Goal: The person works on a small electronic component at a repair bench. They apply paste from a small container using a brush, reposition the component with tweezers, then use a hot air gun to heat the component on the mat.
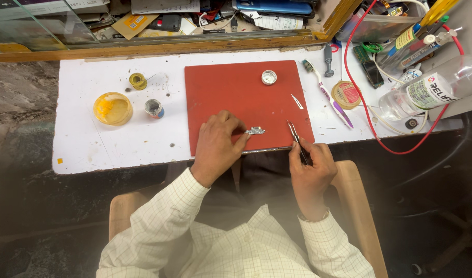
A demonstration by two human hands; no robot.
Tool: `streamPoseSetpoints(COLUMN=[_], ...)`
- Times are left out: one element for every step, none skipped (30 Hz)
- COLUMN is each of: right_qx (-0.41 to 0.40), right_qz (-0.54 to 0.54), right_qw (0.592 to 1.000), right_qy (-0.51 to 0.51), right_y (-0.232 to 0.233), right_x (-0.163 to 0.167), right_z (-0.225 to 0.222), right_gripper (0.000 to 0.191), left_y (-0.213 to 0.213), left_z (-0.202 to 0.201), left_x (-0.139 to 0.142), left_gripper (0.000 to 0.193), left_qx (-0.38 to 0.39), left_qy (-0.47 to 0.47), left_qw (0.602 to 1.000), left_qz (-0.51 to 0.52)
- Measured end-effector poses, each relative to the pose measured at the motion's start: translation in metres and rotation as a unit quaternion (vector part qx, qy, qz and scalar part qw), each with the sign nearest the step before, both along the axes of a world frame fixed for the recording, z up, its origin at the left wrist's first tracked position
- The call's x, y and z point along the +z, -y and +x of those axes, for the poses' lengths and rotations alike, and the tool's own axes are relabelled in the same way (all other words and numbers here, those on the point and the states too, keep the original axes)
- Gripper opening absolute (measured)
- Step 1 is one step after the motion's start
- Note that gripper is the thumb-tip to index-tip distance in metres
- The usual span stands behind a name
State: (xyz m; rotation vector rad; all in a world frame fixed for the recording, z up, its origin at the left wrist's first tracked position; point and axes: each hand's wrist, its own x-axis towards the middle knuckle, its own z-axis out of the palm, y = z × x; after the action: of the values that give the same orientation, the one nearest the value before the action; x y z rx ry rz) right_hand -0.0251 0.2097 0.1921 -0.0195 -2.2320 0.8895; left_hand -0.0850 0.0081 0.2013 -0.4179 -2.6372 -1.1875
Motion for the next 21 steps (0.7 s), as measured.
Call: streamPoseSetpoints(right_qx=[0.000, 0.001, 0.002, 0.003, 0.004, 0.011, 0.019, 0.026, 0.037, 0.047, 0.057, 0.055, 0.053, 0.052, 0.049, 0.046, 0.044, 0.047, 0.051, 0.055, 0.065], right_qz=[-0.003, -0.007, -0.015, -0.023, -0.031, -0.060, -0.089, -0.118, -0.156, -0.193, -0.231, -0.265, -0.298, -0.332, -0.323, -0.314, -0.305, -0.304, -0.304, -0.304, -0.334], right_qw=[1.000, 1.000, 1.000, 1.000, 0.999, 0.998, 0.995, 0.992, 0.986, 0.979, 0.970, 0.961, 0.950, 0.938, 0.940, 0.943, 0.945, 0.946, 0.947, 0.948, 0.938], right_qy=[0.003, 0.006, 0.010, 0.013, 0.016, 0.022, 0.027, 0.033, 0.040, 0.046, 0.052, 0.063, 0.075, 0.087, 0.095, 0.103, 0.110, 0.098, 0.087, 0.076, 0.062], right_y=[0.000, 0.001, 0.002, 0.002, 0.002, 0.002, 0.000, -0.002, -0.004, -0.008, -0.010, -0.013, -0.016, -0.018, -0.020, -0.023, -0.026, -0.029, -0.032, -0.035, -0.038], right_x=[0.001, 0.001, 0.002, 0.003, 0.003, 0.003, 0.004, 0.005, 0.005, 0.006, 0.007, 0.008, 0.009, 0.010, 0.011, 0.013, 0.015, 0.017, 0.019, 0.021, 0.022], right_z=[0.001, 0.001, 0.002, 0.004, 0.005, 0.007, 0.008, 0.009, 0.010, 0.010, 0.011, 0.012, 0.013, 0.015, 0.017, 0.021, 0.025, 0.029, 0.032, 0.035, 0.037], right_gripper=[0.011, 0.011, 0.011, 0.011, 0.011, 0.011, 0.012, 0.012, 0.013, 0.014, 0.014, 0.018, 0.022, 0.025, 0.024, 0.023, 0.022, 0.022, 0.021, 0.021, 0.023], left_y=[-0.001, -0.002, -0.003, -0.004, -0.005, -0.006, -0.007, -0.008, -0.009, -0.009, -0.010, -0.010, -0.009, -0.008, -0.007, -0.005, -0.002, 0.001, 0.006, 0.012, 0.020], left_z=[0.000, -0.001, -0.002, -0.002, -0.003, -0.003, -0.003, -0.003, -0.004, -0.004, -0.004, -0.004, -0.004, -0.003, -0.002, 0.000, 0.002, 0.006, 0.010, 0.014, 0.018], left_x=[0.000, -0.001, -0.001, -0.001, -0.002, -0.002, -0.002, -0.002, -0.001, -0.001, -0.001, 0.000, 0.000, 0.000, 0.000, -0.001, -0.001, -0.002, -0.003, -0.004, -0.005], left_gripper=[0.013, 0.012, 0.012, 0.012, 0.011, 0.011, 0.011, 0.011, 0.011, 0.011, 0.012, 0.012, 0.012, 0.013, 0.014, 0.015, 0.016, 0.018, 0.020, 0.023, 0.028], left_qx=[0.001, 0.001, 0.002, 0.003, 0.004, 0.004, 0.004, 0.004, 0.003, 0.002, 0.001, 0.001, 0.001, 0.002, -0.003, -0.009, -0.014, 0.006, 0.025, 0.045, 0.079], left_qy=[0.001, 0.001, 0.001, 0.001, 0.002, 0.002, 0.002, 0.002, 0.000, -0.002, -0.004, -0.005, -0.005, -0.006, -0.002, 0.002, 0.005, -0.037, -0.079, -0.120, -0.151], left_qw=[1.000, 1.000, 1.000, 1.000, 1.000, 1.000, 1.000, 1.000, 1.000, 1.000, 1.000, 1.000, 1.000, 1.000, 0.999, 0.998, 0.996, 0.994, 0.989, 0.981, 0.977], left_qz=[0.003, 0.005, 0.004, 0.003, 0.001, 0.005, 0.008, 0.012, 0.011, 0.010, 0.009, 0.011, 0.012, 0.014, 0.038, 0.063, 0.087, 0.107, 0.125, 0.143, 0.132])
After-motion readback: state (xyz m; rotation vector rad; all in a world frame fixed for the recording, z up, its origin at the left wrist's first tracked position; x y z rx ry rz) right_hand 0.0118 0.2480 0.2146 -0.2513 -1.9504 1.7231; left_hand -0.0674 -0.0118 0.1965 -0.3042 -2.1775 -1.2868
